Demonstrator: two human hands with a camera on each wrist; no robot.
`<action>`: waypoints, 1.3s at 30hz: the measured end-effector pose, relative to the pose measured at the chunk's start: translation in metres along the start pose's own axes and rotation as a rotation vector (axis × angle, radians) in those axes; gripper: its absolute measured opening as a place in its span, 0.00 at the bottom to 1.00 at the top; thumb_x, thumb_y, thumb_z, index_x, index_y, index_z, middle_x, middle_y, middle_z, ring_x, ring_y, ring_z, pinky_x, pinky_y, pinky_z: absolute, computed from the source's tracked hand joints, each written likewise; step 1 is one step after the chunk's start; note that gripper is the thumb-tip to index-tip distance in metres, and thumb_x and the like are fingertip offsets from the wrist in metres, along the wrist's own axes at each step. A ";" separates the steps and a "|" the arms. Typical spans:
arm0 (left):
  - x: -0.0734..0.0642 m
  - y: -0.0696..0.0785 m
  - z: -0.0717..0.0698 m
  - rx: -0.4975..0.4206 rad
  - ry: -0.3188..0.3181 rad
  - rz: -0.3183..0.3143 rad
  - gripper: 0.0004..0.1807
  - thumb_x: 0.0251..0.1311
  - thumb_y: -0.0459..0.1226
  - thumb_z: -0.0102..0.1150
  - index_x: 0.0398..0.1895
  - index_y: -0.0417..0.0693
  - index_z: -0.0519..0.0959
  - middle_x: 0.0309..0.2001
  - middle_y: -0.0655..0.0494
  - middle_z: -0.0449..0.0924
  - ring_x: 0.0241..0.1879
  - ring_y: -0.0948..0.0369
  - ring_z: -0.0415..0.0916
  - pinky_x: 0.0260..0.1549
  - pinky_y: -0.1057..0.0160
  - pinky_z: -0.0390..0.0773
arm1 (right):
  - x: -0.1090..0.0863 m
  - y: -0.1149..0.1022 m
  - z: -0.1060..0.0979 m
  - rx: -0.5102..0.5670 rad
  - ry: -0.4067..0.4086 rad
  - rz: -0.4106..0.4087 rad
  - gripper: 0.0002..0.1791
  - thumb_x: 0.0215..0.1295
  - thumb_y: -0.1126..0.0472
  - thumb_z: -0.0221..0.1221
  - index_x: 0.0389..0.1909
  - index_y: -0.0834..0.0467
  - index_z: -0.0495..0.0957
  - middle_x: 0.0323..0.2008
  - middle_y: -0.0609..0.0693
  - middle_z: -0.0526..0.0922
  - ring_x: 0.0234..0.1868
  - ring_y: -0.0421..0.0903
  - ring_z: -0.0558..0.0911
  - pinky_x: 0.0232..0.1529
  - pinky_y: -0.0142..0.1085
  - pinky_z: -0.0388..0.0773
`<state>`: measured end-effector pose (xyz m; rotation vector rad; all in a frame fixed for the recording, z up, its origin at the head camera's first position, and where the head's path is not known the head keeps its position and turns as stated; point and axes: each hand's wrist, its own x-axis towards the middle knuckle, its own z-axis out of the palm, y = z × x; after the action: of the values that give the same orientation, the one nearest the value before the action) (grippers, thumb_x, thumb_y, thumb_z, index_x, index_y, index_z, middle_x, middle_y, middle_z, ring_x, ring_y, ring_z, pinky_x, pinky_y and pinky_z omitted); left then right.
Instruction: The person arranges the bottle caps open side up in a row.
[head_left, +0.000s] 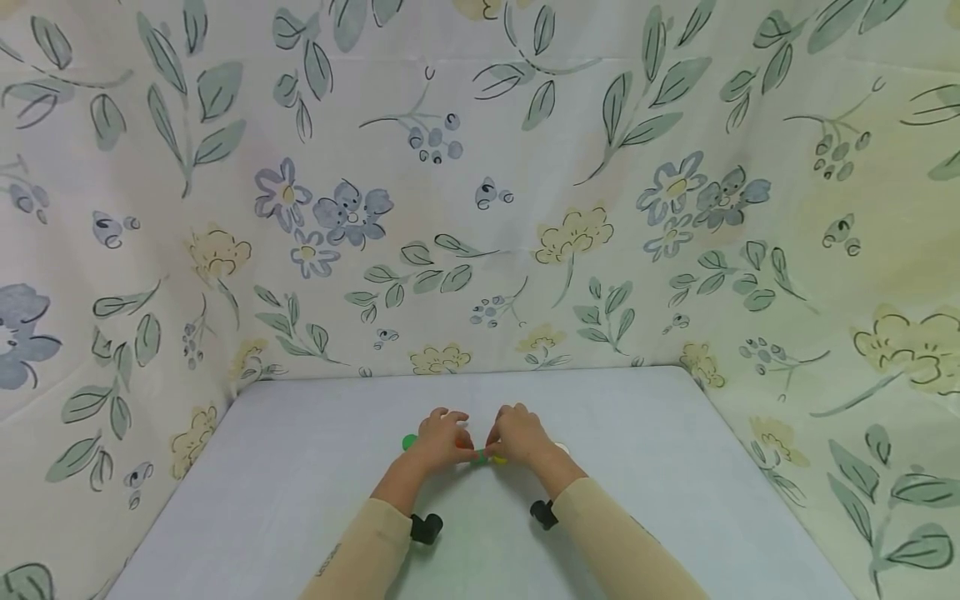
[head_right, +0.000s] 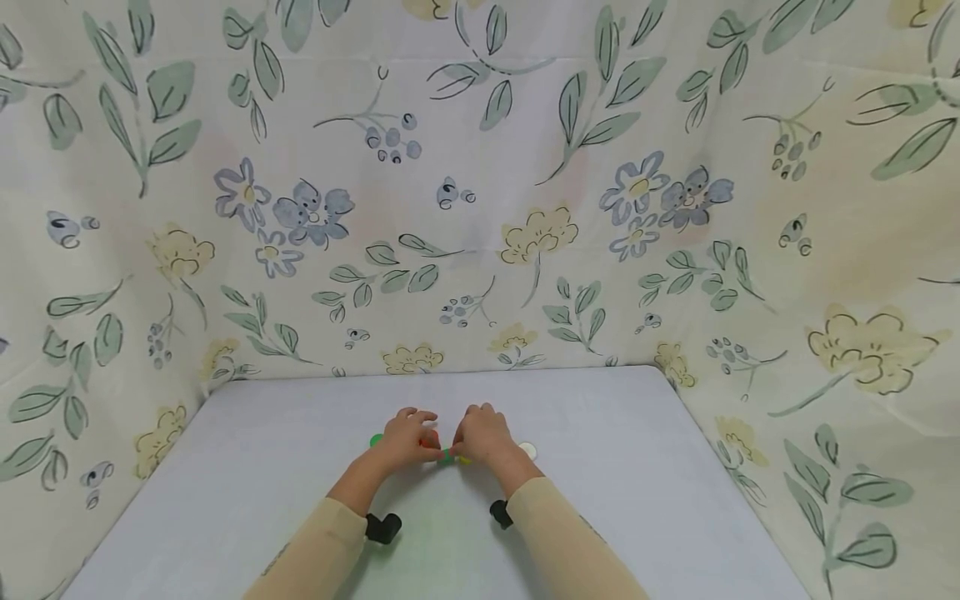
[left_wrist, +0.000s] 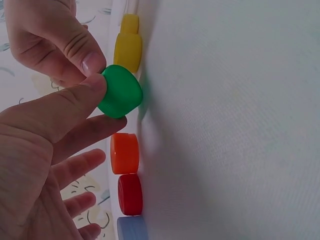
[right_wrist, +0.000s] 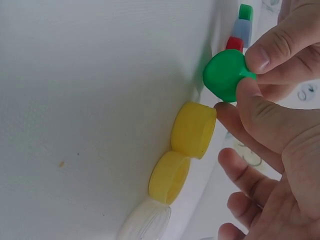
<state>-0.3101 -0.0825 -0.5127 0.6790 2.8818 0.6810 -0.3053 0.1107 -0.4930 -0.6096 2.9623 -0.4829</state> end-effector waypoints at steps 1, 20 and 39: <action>0.000 0.000 0.000 -0.003 -0.008 -0.003 0.09 0.59 0.49 0.74 0.30 0.54 0.89 0.69 0.43 0.71 0.72 0.33 0.54 0.67 0.31 0.56 | 0.000 0.000 0.001 -0.006 -0.004 -0.002 0.07 0.60 0.51 0.74 0.32 0.50 0.91 0.43 0.48 0.78 0.47 0.49 0.71 0.49 0.48 0.71; 0.000 0.005 0.011 0.071 0.017 -0.014 0.14 0.53 0.45 0.79 0.42 0.53 0.88 0.68 0.41 0.70 0.72 0.34 0.54 0.68 0.33 0.56 | 0.001 -0.005 0.009 -0.115 0.000 -0.042 0.11 0.57 0.49 0.75 0.41 0.44 0.90 0.43 0.49 0.78 0.46 0.49 0.70 0.46 0.47 0.72; -0.001 0.007 0.013 0.094 0.031 -0.011 0.16 0.55 0.43 0.78 0.45 0.55 0.86 0.66 0.40 0.71 0.71 0.34 0.56 0.66 0.31 0.57 | 0.000 -0.003 0.009 -0.125 0.032 -0.041 0.11 0.56 0.48 0.75 0.38 0.44 0.90 0.42 0.49 0.77 0.45 0.49 0.70 0.46 0.47 0.72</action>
<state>-0.3041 -0.0720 -0.5207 0.6693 2.9597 0.5621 -0.3033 0.1057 -0.5004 -0.6812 3.0337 -0.3151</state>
